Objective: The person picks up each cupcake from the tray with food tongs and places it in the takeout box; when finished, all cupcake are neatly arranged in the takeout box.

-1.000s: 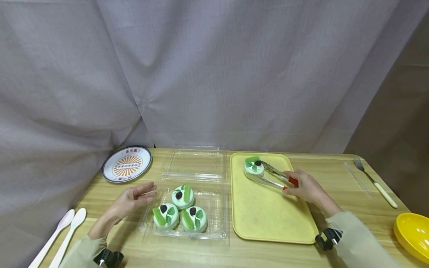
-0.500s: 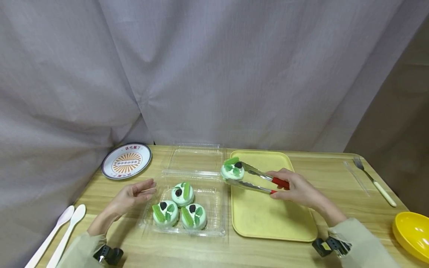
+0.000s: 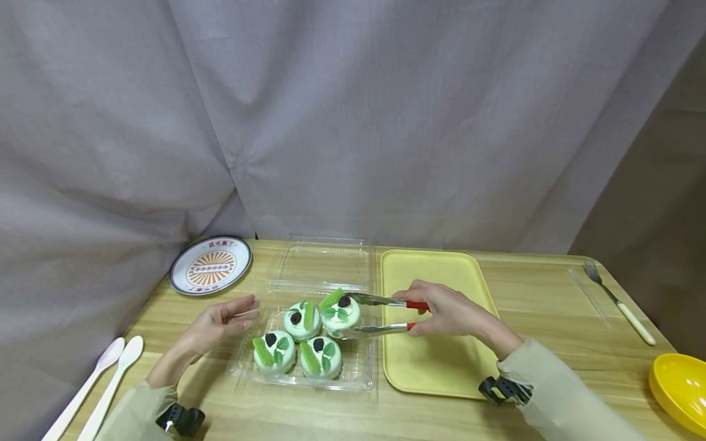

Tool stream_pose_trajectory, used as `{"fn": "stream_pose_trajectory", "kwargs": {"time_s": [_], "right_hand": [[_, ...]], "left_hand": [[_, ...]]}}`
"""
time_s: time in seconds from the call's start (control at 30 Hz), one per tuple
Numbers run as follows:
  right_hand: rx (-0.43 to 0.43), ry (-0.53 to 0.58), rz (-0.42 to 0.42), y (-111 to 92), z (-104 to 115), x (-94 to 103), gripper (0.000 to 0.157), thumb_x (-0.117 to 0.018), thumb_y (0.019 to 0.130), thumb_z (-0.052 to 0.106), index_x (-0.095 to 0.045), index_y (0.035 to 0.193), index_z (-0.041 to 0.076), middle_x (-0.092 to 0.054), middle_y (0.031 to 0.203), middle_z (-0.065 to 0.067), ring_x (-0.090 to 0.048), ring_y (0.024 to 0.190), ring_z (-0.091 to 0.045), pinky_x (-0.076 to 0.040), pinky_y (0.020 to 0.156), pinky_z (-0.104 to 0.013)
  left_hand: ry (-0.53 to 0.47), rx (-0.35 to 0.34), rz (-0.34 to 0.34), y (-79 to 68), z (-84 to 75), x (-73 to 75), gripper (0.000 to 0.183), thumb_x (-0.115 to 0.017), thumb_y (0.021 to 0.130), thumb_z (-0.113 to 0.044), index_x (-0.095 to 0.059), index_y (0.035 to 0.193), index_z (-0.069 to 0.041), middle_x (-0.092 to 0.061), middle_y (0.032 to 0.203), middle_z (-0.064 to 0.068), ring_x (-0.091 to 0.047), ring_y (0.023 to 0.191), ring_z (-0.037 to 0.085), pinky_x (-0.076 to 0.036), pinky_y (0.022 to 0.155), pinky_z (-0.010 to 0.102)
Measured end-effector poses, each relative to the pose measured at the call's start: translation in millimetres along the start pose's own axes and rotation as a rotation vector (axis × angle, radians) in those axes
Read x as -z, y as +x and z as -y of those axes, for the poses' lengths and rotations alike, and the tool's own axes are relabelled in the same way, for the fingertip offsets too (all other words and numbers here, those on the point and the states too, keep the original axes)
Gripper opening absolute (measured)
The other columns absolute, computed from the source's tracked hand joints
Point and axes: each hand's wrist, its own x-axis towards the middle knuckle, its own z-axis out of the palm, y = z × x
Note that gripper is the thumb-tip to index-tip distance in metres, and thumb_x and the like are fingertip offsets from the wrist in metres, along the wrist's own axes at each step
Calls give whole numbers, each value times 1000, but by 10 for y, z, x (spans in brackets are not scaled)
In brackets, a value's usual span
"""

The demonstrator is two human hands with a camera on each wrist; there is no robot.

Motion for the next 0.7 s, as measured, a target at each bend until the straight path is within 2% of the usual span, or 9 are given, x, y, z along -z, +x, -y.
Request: {"fn": "stream_pose_trajectory", "kwargs": {"time_s": [0.27, 0.4, 0.57, 0.7], "right_hand": [[-63, -127, 21, 87, 116, 52, 52, -81, 72, 19, -68, 122, 14, -50, 81, 9, -41, 67, -3, -32, 52, -18], [-92, -179, 36, 120, 176, 81, 52, -81, 72, 20, -68, 122, 15, -51, 81, 9, -43, 67, -4, -33, 52, -19], [-114, -224, 65, 174, 262, 126, 51, -80, 72, 18, -69, 121, 18, -52, 82, 9, -44, 66, -6, -34, 52, -21], [-139, -228, 98, 219, 317, 140, 49, -78, 72, 18, -70, 120, 20, -51, 81, 8, -44, 64, -7, -33, 51, -22]], "left_hand": [[-2, 0, 5, 7, 2, 5, 64, -54, 95, 0, -16, 139, 27, -23, 141, 49, -55, 110, -14, -48, 94, 7], [1, 23, -1, 1, -1, 11, 65, -55, 95, 0, -16, 141, 25, -24, 143, 46, -55, 111, -14, -48, 95, 7], [9, 40, -5, -5, 1, 21, 65, -55, 95, -1, -17, 142, 24, -25, 144, 45, -55, 112, -13, -47, 95, 7], [4, 29, 1, -6, 3, 20, 65, -54, 95, 0, -16, 141, 25, -24, 143, 46, -55, 111, -14, -48, 95, 7]]}}
